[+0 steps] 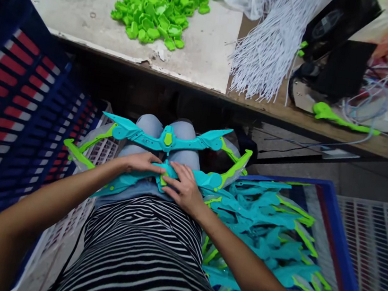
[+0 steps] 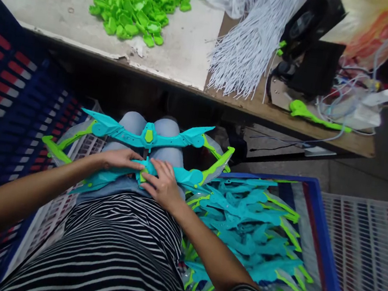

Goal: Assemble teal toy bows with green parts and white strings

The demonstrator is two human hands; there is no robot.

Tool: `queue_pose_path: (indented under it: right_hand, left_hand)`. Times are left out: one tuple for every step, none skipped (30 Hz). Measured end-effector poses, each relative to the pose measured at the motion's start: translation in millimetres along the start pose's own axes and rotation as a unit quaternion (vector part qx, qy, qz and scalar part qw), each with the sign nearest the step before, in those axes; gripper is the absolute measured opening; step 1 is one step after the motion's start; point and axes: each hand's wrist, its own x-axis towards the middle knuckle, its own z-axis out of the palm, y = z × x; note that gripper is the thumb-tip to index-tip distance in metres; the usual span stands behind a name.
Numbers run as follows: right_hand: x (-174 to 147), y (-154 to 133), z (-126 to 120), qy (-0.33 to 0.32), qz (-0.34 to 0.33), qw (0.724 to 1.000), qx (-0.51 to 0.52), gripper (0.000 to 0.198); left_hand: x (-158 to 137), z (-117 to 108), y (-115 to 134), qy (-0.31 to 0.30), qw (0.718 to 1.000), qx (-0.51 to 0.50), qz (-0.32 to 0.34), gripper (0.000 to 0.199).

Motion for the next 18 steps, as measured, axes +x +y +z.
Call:
queue_pose_path:
  right_hand:
    - [0.0,0.5,1.6,0.0,0.013,1.0,0.012,0.022]
    - [0.2,0.9,3.4,0.002,0.029,0.999,0.025,0.024]
    - [0.7,1.1,5.5,0.005,0.049,0.998,0.039,0.029]
    - [1.4,1.1,7.7,0.01,0.072,0.996,0.05,0.036]
    - [2.4,0.9,9.8,0.013,0.095,0.994,0.057,0.044]
    - [3.3,0.5,11.6,0.014,0.115,0.991,0.06,0.051]
    - [4.2,-0.1,12.8,0.011,0.131,0.99,0.059,0.057]
    - [4.9,-0.8,13.2,0.005,0.141,0.988,0.056,0.061]
    - [5.5,-1.2,12.5,-0.005,0.145,0.988,0.053,0.064]
    - [6.3,-1.2,10.3,-0.017,0.144,0.988,0.052,0.067]
    - [7.8,-0.4,6.4,-0.034,0.138,0.988,0.056,0.07]
    - [10.6,1.4,0.4,-0.056,0.127,0.988,0.067,0.071]
    - [15.4,4.2,-7.8,-0.081,0.11,0.987,0.086,0.068]
    - [23.1,8.2,-18.0,-0.099,0.091,0.985,0.106,0.059]
    - [34.2,13.1,-29.9,-0.101,0.074,0.985,0.12,0.047]
    - [49.2,18.9,-43.0,-0.083,0.063,0.987,0.123,0.036]
    - [68.3,25.4,-56.4,-0.047,0.058,0.991,0.11,0.028]
    - [91.2,32.4,-69.3,0.002,0.06,0.995,0.081,0.024]
  left_hand:
    - [0.3,0.8,0.1,0.011,1.0,0.027,0.006,0.055]
    - [1.0,1.9,0.2,0.019,0.999,0.045,0.006,0.055]
    - [2.0,3.0,0.1,0.023,0.998,0.054,0.002,0.055]
    - [3.3,4.2,-0.2,0.025,0.998,0.055,-0.004,0.055]
    - [4.7,5.2,-0.7,0.026,0.998,0.055,-0.007,0.054]
    - [6.0,6.2,-1.3,0.032,0.998,0.059,-0.007,0.053]
    - [7.3,7.0,-1.9,0.041,0.997,0.067,-0.001,0.051]
    - [8.2,7.7,-2.5,0.052,0.996,0.078,0.009,0.05]
    - [8.6,8.5,-2.8,0.06,0.994,0.088,0.021,0.049]
    - [8.2,9.5,-2.7,0.067,0.993,0.095,0.035,0.048]
    - [6.7,10.7,-1.9,0.071,0.991,0.102,0.05,0.048]
    - [4.0,12.5,-0.4,0.074,0.989,0.111,0.065,0.047]
    - [0.0,14.9,1.8,0.079,0.986,0.128,0.075,0.047]
    - [-5.4,18.1,4.4,0.088,0.981,0.156,0.079,0.047]
    - [-11.7,22.2,7.0,0.102,0.973,0.194,0.079,0.046]
    - [-18.6,26.9,9.0,0.121,0.96,0.239,0.079,0.044]
    - [-25.3,32.2,9.8,0.145,0.943,0.286,0.084,0.042]
    - [-31.3,37.8,9.0,0.174,0.922,0.333,0.095,0.039]
